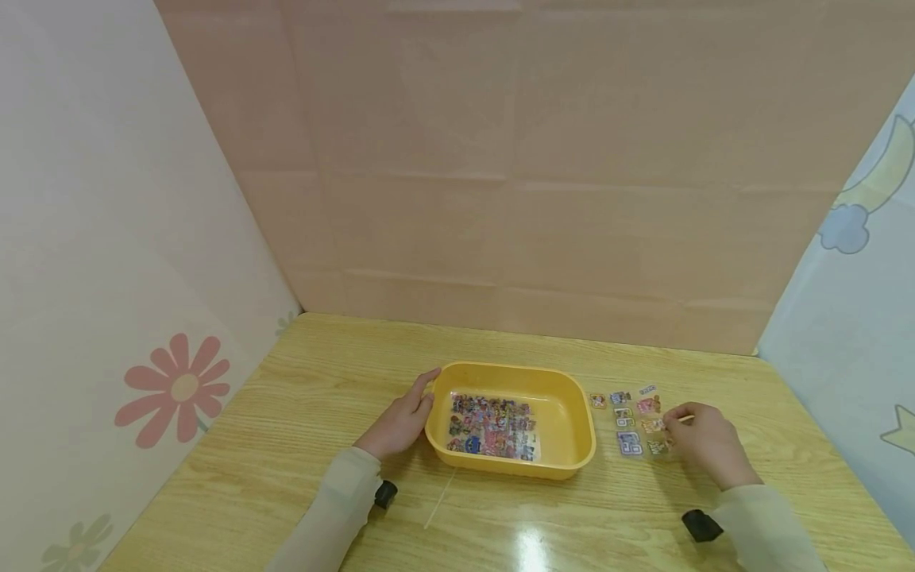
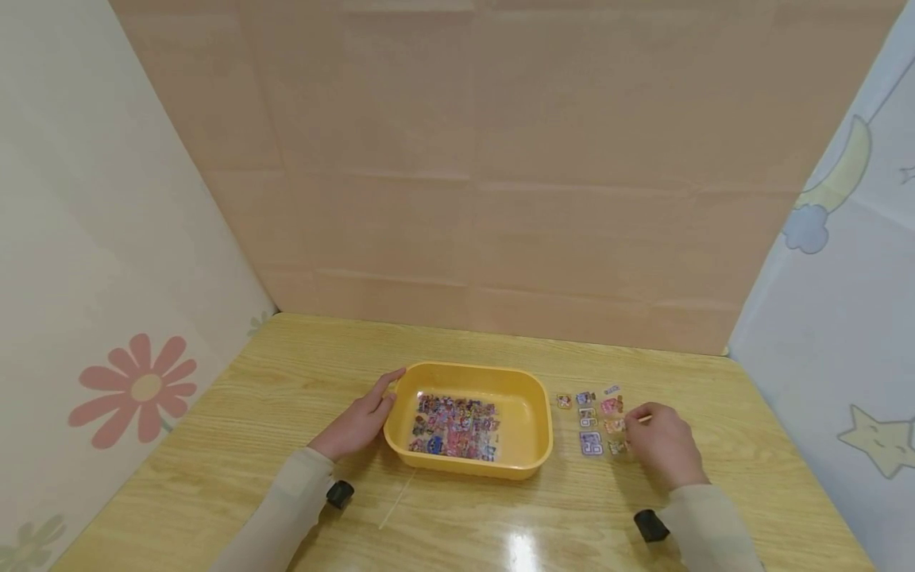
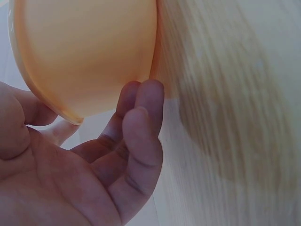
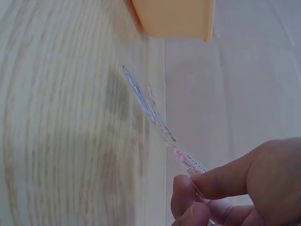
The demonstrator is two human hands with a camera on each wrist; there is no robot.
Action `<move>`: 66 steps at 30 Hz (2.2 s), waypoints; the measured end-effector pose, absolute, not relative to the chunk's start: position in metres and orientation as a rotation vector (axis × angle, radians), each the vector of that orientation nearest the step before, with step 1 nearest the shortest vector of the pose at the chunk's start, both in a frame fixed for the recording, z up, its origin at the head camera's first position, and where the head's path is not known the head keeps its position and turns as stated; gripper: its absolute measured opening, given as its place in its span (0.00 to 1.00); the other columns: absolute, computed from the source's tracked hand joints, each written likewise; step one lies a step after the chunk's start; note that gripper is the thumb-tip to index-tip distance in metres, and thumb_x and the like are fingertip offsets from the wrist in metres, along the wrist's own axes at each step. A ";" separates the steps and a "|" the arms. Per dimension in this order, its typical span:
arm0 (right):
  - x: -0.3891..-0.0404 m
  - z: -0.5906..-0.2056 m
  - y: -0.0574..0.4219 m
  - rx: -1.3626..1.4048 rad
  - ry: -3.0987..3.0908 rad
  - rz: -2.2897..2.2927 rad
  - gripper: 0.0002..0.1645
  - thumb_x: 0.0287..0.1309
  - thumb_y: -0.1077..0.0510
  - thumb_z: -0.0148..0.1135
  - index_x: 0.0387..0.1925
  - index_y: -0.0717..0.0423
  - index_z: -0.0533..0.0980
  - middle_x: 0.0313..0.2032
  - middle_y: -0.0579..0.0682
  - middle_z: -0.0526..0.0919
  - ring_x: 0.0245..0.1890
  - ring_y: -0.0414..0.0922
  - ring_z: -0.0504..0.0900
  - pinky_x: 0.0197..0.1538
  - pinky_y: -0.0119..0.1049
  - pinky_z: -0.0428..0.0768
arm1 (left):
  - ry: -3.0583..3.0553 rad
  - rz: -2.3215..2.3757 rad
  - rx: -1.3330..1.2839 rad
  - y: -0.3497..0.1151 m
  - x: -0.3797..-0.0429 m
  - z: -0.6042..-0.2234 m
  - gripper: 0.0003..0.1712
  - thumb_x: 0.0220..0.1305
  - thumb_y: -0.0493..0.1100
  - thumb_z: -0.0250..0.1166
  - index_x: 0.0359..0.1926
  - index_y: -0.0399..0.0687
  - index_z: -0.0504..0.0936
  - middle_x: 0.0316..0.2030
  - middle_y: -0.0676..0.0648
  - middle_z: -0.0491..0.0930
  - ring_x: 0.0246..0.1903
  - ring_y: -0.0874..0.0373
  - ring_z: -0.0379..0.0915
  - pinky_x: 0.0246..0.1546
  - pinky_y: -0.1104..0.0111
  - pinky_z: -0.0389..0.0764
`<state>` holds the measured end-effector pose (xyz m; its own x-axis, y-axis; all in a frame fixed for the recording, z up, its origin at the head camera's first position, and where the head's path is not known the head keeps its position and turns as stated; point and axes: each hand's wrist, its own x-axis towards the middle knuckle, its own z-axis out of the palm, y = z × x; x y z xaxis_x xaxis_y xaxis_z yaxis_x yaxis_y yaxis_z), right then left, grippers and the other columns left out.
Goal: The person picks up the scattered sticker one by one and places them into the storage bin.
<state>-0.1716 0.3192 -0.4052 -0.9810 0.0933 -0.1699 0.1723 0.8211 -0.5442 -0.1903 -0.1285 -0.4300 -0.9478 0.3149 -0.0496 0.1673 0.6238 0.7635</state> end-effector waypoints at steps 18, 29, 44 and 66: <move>-0.171 -0.404 0.324 0.212 2.842 -0.959 0.26 0.68 0.50 0.46 0.47 0.72 0.73 0.34 0.55 0.82 0.29 0.45 0.74 0.28 0.38 0.69 | 2.673 1.218 0.396 -0.130 -0.192 -0.433 0.27 0.76 0.50 0.38 0.72 0.65 0.48 0.32 0.45 0.77 0.36 0.56 0.73 0.43 0.57 0.69; -0.171 -0.402 0.328 0.222 2.818 -1.026 0.27 0.70 0.50 0.44 0.49 0.73 0.72 0.37 0.57 0.83 0.32 0.45 0.75 0.30 0.37 0.72 | 2.666 1.224 0.402 -0.129 -0.191 -0.432 0.27 0.76 0.50 0.37 0.73 0.64 0.47 0.23 0.47 0.71 0.32 0.56 0.71 0.43 0.58 0.68; -0.168 -0.387 0.338 0.241 2.748 -1.124 0.32 0.70 0.47 0.41 0.56 0.75 0.66 0.43 0.61 0.80 0.37 0.51 0.77 0.36 0.42 0.75 | 2.653 1.240 0.377 -0.129 -0.189 -0.431 0.27 0.76 0.51 0.37 0.72 0.66 0.47 0.17 0.51 0.63 0.17 0.58 0.60 0.38 0.60 0.68; -0.163 -0.366 0.327 0.229 2.784 -1.248 0.34 0.70 0.43 0.42 0.58 0.71 0.65 0.36 0.47 0.82 0.26 0.41 0.73 0.23 0.35 0.68 | 2.652 1.227 0.386 -0.128 -0.190 -0.431 0.27 0.76 0.51 0.37 0.73 0.65 0.47 0.17 0.50 0.64 0.17 0.58 0.59 0.36 0.62 0.68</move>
<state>-0.1626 0.3271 -0.3664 -0.9855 0.1023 -0.1357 0.1694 0.6565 -0.7350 -0.1902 -0.1278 -0.4314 -0.9473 0.3135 -0.0656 0.1530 0.6229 0.7671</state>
